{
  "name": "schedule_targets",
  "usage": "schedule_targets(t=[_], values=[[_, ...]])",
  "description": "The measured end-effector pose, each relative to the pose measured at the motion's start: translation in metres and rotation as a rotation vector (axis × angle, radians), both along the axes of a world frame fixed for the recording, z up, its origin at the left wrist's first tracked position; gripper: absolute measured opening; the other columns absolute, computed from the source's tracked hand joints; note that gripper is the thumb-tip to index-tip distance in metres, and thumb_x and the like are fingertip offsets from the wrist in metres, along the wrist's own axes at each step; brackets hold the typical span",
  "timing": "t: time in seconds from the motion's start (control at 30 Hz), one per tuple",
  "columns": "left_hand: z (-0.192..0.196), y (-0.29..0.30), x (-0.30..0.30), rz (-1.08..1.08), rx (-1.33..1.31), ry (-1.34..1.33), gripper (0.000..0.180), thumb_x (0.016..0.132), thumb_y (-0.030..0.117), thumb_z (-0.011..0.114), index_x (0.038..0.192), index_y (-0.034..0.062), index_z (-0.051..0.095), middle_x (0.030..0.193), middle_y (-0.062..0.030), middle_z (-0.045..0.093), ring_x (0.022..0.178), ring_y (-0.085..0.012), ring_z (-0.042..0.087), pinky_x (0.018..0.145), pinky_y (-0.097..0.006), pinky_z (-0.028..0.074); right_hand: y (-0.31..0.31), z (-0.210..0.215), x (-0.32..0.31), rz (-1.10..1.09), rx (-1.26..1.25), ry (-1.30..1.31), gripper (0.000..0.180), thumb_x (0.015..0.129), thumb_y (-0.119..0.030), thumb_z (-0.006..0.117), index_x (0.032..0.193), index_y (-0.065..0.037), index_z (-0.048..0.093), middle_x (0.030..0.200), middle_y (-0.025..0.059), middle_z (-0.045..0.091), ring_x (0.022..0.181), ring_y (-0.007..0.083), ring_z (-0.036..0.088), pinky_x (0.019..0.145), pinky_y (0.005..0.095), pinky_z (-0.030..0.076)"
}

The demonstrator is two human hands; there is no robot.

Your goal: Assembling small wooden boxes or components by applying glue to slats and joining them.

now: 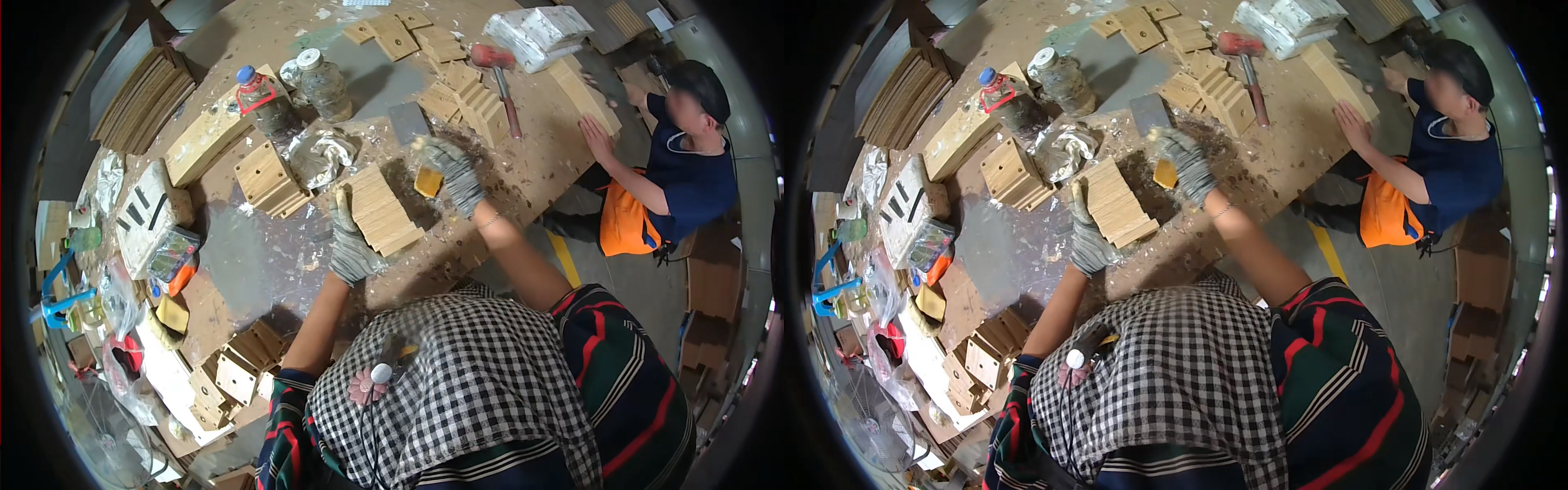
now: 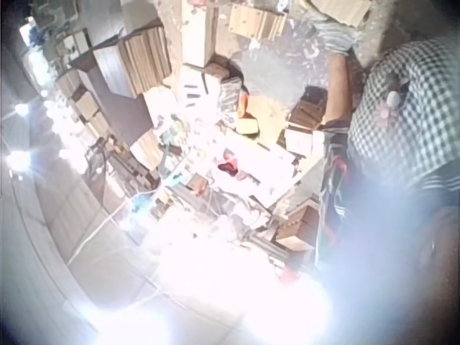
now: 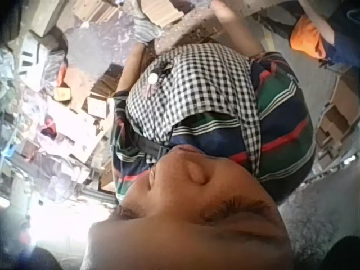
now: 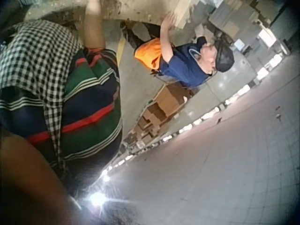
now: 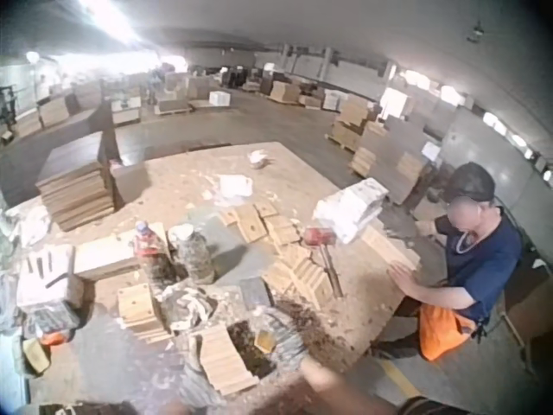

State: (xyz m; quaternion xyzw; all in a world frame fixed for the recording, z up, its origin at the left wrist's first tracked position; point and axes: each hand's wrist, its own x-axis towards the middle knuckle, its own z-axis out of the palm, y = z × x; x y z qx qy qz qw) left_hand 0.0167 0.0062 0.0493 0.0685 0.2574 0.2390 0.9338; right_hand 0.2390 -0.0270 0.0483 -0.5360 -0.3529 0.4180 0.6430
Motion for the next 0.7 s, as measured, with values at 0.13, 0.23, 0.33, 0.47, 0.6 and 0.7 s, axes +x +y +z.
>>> schedule_targets(t=[0.13,0.23,0.33,0.47,0.6,0.7], values=[[-0.003,-0.002,-0.003,-0.026,-0.022,-0.002,0.081,0.073,0.072,0.055,0.123,0.0086,0.048,0.107,-0.0151,0.058,0.094,-0.0332,0.061,0.084,-0.057,0.049,-0.023,0.012,0.02,0.021,-0.284,-0.473,0.03,0.084,-0.006,0.059,0.114,-0.006,0.061,0.112,0.0036,0.062,0.099,0.0132,0.058,0.088,0.0237,0.046],[-0.006,-0.001,-0.002,-0.022,-0.006,0.01,0.081,0.074,0.073,0.054,0.122,0.0083,0.048,0.104,-0.0149,0.059,0.092,-0.0338,0.062,0.083,-0.057,0.05,-0.031,0.001,0.02,0.101,-0.254,-1.021,0.041,0.077,0.0,0.06,0.117,-0.009,0.06,0.12,0.0055,0.057,0.112,0.019,0.053,0.095,0.0268,0.042],[0.005,-0.004,0.001,-0.024,0.005,0.025,0.081,0.074,0.073,0.053,0.122,0.0076,0.048,0.104,-0.0154,0.059,0.092,-0.0338,0.062,0.084,-0.057,0.05,-0.026,-0.019,0.019,0.256,-0.135,-1.492,0.054,0.072,-0.003,0.061,0.123,-0.018,0.056,0.133,0.007,0.047,0.128,0.0272,0.038,0.104,0.0337,0.033],[0.003,-0.005,0.004,-0.05,0.036,0.052,0.081,0.074,0.073,0.052,0.122,0.0079,0.048,0.104,-0.015,0.059,0.091,-0.0337,0.063,0.084,-0.057,0.05,-0.015,-0.023,0.027,0.55,-0.017,-1.667,0.054,0.078,-0.018,0.062,0.129,-0.028,0.05,0.135,0.0063,0.045,0.13,0.0289,0.035,0.105,0.0449,0.029],[-0.007,-0.006,-0.001,-0.007,0.009,0.041,0.081,0.075,0.074,0.05,0.124,0.0094,0.047,0.105,-0.0142,0.059,0.093,-0.0327,0.062,0.085,-0.056,0.05,0.004,0.024,0.017,0.792,-0.372,-1.685,0.049,0.082,-0.022,0.062,0.13,-0.022,0.05,0.132,0.005,0.049,0.125,0.0264,0.042,0.105,0.0427,0.032],[0.001,-0.006,-0.001,-0.011,-0.008,-0.011,0.08,0.076,0.073,0.05,0.125,0.0093,0.046,0.107,-0.0144,0.058,0.095,-0.0325,0.061,0.086,-0.056,0.05,-0.001,0.018,0.027,0.502,-0.238,-0.284,0.046,0.087,-0.01,0.058,0.131,-0.01,0.046,0.135,0.0092,0.046,0.121,0.0228,0.047,0.103,0.0294,0.04]])
